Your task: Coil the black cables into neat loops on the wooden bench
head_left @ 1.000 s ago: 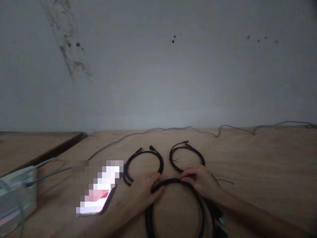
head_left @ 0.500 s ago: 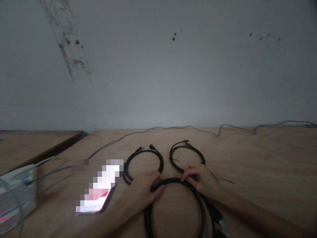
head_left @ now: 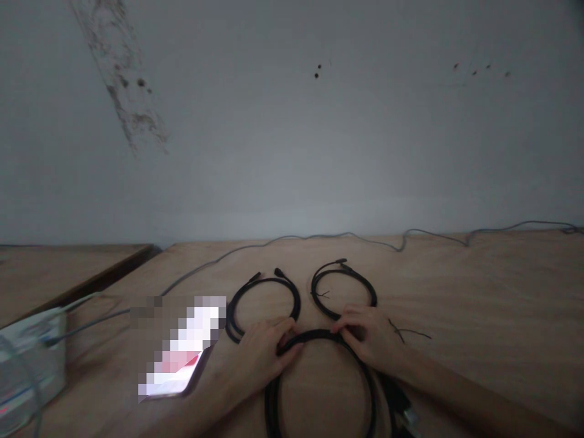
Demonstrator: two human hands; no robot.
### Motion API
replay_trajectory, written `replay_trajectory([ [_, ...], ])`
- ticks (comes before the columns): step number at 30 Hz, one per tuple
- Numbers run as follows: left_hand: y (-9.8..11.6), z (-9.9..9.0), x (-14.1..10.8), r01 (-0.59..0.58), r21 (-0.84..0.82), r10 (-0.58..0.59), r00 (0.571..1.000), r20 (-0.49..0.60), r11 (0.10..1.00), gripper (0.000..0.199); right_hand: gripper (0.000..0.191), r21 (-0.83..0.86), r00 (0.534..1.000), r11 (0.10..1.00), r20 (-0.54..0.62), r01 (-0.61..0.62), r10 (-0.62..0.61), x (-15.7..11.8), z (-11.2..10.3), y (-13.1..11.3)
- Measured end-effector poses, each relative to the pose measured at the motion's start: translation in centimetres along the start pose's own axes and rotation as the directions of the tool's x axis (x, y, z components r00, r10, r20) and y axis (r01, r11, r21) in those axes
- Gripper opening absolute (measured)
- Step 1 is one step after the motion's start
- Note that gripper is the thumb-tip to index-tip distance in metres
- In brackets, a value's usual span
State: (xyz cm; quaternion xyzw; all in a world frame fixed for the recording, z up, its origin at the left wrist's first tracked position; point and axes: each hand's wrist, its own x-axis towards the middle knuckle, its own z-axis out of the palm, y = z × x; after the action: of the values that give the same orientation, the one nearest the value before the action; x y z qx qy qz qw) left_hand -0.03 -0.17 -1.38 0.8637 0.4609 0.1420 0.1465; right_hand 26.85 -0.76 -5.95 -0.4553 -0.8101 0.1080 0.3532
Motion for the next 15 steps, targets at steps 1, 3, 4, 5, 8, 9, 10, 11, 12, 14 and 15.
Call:
replay_trajectory([
  [1,-0.02,0.01,-0.01,0.000,0.001,0.000,1.000,-0.003,1.000,0.014,0.023,0.004,1.000,1.000,-0.003,0.007,-0.007,-0.02,0.01,0.02],
  [3,-0.08,0.01,-0.01,0.000,0.007,0.000,1.000,-0.007,1.000,0.014,0.025,0.020,1.000,1.000,-0.001,0.022,-0.022,0.00,-0.04,0.02],
  [4,-0.11,0.02,0.01,-0.003,0.009,0.003,1.000,-0.007,1.000,0.013,0.027,0.036,0.999,0.999,0.007,0.031,-0.031,0.02,-0.09,0.01],
  [5,-0.14,0.02,0.02,-0.007,0.012,0.007,1.000,-0.005,1.000,0.013,0.030,0.057,0.999,0.998,0.020,0.036,-0.037,0.06,-0.15,-0.01],
  [8,-0.15,-0.01,0.03,-0.018,0.012,0.018,1.000,0.001,1.000,0.012,0.035,0.117,0.998,0.993,0.054,0.030,-0.037,0.21,-0.22,0.09],
  [9,-0.11,-0.05,0.03,-0.018,0.013,0.018,1.000,0.001,1.000,0.012,0.034,0.131,0.998,0.991,0.052,0.023,-0.030,0.25,-0.19,0.20],
  [10,-0.04,-0.10,0.02,-0.019,0.013,0.019,1.000,0.000,1.000,0.013,0.033,0.145,0.998,0.989,0.050,0.016,-0.023,0.28,-0.15,0.32],
  [11,0.03,-0.16,0.01,-0.021,0.012,0.021,1.000,0.001,1.000,0.013,0.032,0.159,0.999,0.987,0.049,0.010,-0.018,0.28,-0.09,0.46],
  [12,0.11,-0.23,0.01,-0.023,0.011,0.023,1.000,0.003,1.000,0.014,0.030,0.172,0.999,0.985,0.043,0.003,-0.011,0.27,-0.04,0.59],
  [14,0.19,-0.31,0.03,-0.032,0.010,0.032,0.999,0.009,0.999,0.015,0.025,0.182,1.000,0.983,0.021,-0.019,0.015,0.18,0.02,0.75],
  [15,0.18,-0.31,0.06,-0.034,0.011,0.034,0.999,0.011,0.999,0.015,0.023,0.177,1.000,0.984,0.005,-0.031,0.030,0.12,0.02,0.76],
])
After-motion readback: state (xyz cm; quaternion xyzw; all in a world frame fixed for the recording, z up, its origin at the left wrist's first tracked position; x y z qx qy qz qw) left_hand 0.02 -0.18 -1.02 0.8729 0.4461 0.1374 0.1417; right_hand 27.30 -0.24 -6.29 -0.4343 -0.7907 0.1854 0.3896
